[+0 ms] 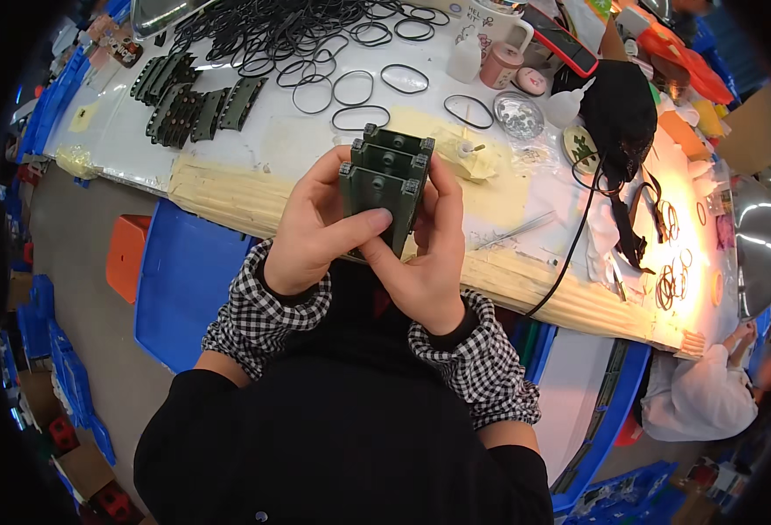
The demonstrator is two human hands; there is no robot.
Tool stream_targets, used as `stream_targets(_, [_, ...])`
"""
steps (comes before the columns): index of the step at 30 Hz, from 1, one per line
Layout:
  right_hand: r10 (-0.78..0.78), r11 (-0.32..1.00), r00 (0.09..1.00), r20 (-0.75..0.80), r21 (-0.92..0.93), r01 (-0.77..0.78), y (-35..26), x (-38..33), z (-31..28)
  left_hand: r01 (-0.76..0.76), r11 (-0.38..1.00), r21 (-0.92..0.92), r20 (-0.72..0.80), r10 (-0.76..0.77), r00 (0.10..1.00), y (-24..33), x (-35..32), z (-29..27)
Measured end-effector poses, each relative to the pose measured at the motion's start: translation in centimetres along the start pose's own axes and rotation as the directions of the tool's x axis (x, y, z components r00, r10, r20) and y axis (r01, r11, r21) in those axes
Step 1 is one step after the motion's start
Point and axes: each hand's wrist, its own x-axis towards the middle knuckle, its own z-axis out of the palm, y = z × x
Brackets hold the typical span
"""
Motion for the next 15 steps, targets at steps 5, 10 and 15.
stream_targets(5, [0.003, 0.967, 0.992, 0.123, -0.253, 0.028, -0.9, 0.2, -0.7, -0.19, 0.96, 0.204, -0.001, 0.195, 0.981, 0.0, -0.2, -1.1])
stream_targets(10, [-0.21, 0.731, 0.933, 0.291, -0.587, 0.348, -5.1, 2.9, -3.7, -0.306, 0.591, 0.747, 0.097, 0.359, 0.928, 1.8, -0.1, -2.0])
stream_targets(15, [-0.142, 0.648, 0.874, 0.465, -0.624, 0.437, -5.1, 4.4, -4.5, -0.467, 0.237, 0.852, 0.365, 0.37, 0.854, 2.4, 0.4, -1.9])
